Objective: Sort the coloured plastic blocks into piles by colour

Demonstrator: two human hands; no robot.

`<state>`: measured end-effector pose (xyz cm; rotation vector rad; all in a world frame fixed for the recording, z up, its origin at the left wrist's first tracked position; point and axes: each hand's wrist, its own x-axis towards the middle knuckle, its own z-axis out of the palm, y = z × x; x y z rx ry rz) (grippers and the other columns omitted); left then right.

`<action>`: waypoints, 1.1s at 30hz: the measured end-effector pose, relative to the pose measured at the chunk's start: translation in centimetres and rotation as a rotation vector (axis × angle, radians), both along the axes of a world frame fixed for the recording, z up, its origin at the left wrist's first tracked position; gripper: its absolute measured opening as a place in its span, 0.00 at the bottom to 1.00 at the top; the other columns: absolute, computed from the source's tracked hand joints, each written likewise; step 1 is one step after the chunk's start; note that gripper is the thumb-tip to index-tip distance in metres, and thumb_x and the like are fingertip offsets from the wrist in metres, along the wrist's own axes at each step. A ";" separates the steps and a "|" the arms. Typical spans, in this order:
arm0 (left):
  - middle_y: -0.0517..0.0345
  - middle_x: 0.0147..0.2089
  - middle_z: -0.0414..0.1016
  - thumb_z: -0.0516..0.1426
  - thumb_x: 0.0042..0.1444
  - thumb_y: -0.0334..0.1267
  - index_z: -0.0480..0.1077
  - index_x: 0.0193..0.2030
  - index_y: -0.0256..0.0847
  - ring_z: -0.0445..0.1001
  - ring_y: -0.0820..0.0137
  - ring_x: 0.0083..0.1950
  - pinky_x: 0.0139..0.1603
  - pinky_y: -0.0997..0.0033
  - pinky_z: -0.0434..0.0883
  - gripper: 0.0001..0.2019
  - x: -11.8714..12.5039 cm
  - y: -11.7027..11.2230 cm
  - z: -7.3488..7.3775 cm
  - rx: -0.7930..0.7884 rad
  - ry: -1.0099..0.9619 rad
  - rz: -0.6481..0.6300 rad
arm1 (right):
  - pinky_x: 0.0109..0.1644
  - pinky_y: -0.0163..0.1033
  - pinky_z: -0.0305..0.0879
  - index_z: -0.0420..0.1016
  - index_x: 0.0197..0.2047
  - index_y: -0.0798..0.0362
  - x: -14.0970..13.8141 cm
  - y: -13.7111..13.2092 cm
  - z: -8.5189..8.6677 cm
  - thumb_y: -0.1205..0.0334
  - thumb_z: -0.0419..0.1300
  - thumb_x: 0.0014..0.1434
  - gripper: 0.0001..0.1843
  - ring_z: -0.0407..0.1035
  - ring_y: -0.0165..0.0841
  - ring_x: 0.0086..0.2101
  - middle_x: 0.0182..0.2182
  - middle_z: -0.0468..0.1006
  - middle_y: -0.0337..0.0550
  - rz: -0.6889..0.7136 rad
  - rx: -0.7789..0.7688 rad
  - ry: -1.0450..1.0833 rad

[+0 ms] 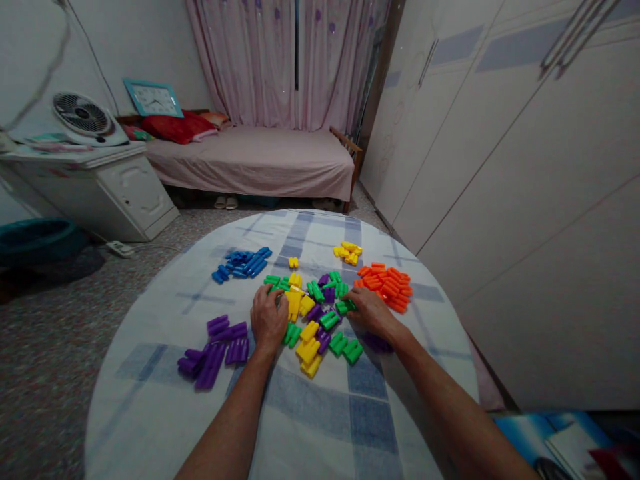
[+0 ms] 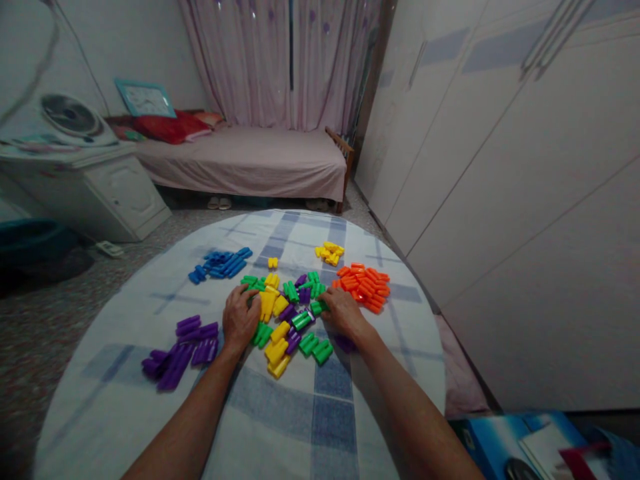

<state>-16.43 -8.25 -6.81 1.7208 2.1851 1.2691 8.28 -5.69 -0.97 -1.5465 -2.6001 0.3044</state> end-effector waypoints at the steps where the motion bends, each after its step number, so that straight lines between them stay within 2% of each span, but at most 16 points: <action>1: 0.47 0.55 0.69 0.50 0.57 0.37 0.74 0.41 0.40 0.64 0.57 0.60 0.61 0.54 0.64 0.13 0.0 0.0 0.0 -0.002 0.004 -0.001 | 0.45 0.36 0.59 0.74 0.48 0.52 0.2 -0.1 0.2 0.67 0.59 0.55 0.16 0.68 0.35 0.43 0.43 0.75 0.47 -0.006 0.006 0.037; 4: 0.46 0.56 0.69 0.50 0.57 0.37 0.74 0.42 0.39 0.64 0.57 0.60 0.61 0.53 0.64 0.13 0.0 0.0 0.0 -0.013 0.016 -0.002 | 0.46 0.37 0.60 0.73 0.47 0.52 1.6 -0.7 1.0 0.62 0.59 0.56 0.14 0.68 0.35 0.43 0.43 0.76 0.46 -0.081 0.056 0.187; 8: 0.46 0.56 0.69 0.50 0.57 0.38 0.74 0.42 0.39 0.65 0.57 0.60 0.61 0.53 0.64 0.13 -0.1 0.0 0.0 -0.013 0.017 -0.003 | 0.44 0.39 0.62 0.73 0.44 0.51 5.2 -2.9 1.7 0.55 0.57 0.58 0.13 0.70 0.36 0.40 0.40 0.77 0.44 -0.334 0.141 0.243; 11: 0.46 0.56 0.69 0.50 0.58 0.38 0.74 0.42 0.40 0.65 0.57 0.60 0.61 0.54 0.64 0.13 -0.2 0.1 -0.2 -0.007 0.023 -0.007 | 0.40 0.39 0.62 0.73 0.44 0.50 8.0 -5.1 0.8 0.52 0.55 0.58 0.15 0.71 0.37 0.38 0.39 0.77 0.45 -0.502 0.132 0.186; 14: 0.46 0.56 0.69 0.50 0.58 0.39 0.75 0.41 0.39 0.65 0.57 0.60 0.61 0.54 0.64 0.13 -0.2 0.1 -0.3 -0.004 0.036 -0.007 | 0.37 0.39 0.62 0.74 0.44 0.49 9.5 -7.1 -0.5 0.51 0.54 0.58 0.16 0.71 0.37 0.36 0.38 0.77 0.45 -0.600 0.106 0.122; 18: 0.45 0.55 0.69 0.50 0.58 0.39 0.75 0.42 0.38 0.65 0.57 0.59 0.61 0.54 0.65 0.14 -0.3 0.2 -0.2 -0.012 0.050 -0.015 | 0.37 0.38 0.61 0.73 0.46 0.50 9.7 -8.8 -1.4 0.53 0.52 0.59 0.17 0.71 0.37 0.37 0.39 0.77 0.47 -0.632 0.112 0.041; 25: 0.45 0.55 0.69 0.50 0.58 0.39 0.75 0.42 0.38 0.65 0.56 0.60 0.61 0.54 0.64 0.15 -0.4 0.2 -0.3 -0.012 0.051 -0.014 | 0.39 0.38 0.62 0.73 0.46 0.52 9.3 -9.9 -0.8 0.53 0.51 0.60 0.18 0.71 0.38 0.40 0.41 0.77 0.48 -0.612 0.146 0.055; 29: 0.45 0.55 0.69 0.49 0.58 0.38 0.75 0.42 0.38 0.65 0.57 0.60 0.62 0.54 0.64 0.14 -0.4 0.3 -0.5 -0.015 0.049 -0.016 | 0.41 0.39 0.64 0.72 0.47 0.52 9.2 -9.7 -0.3 0.52 0.51 0.59 0.19 0.71 0.38 0.40 0.41 0.76 0.46 -0.591 0.146 0.139; 33: 0.45 0.55 0.69 0.49 0.57 0.37 0.75 0.42 0.38 0.65 0.57 0.60 0.62 0.54 0.64 0.14 -0.4 0.3 -0.6 -0.009 0.048 -0.017 | 0.43 0.42 0.65 0.72 0.48 0.53 9.0 -8.3 -0.1 0.51 0.51 0.59 0.20 0.71 0.39 0.41 0.42 0.75 0.47 -0.610 0.183 0.199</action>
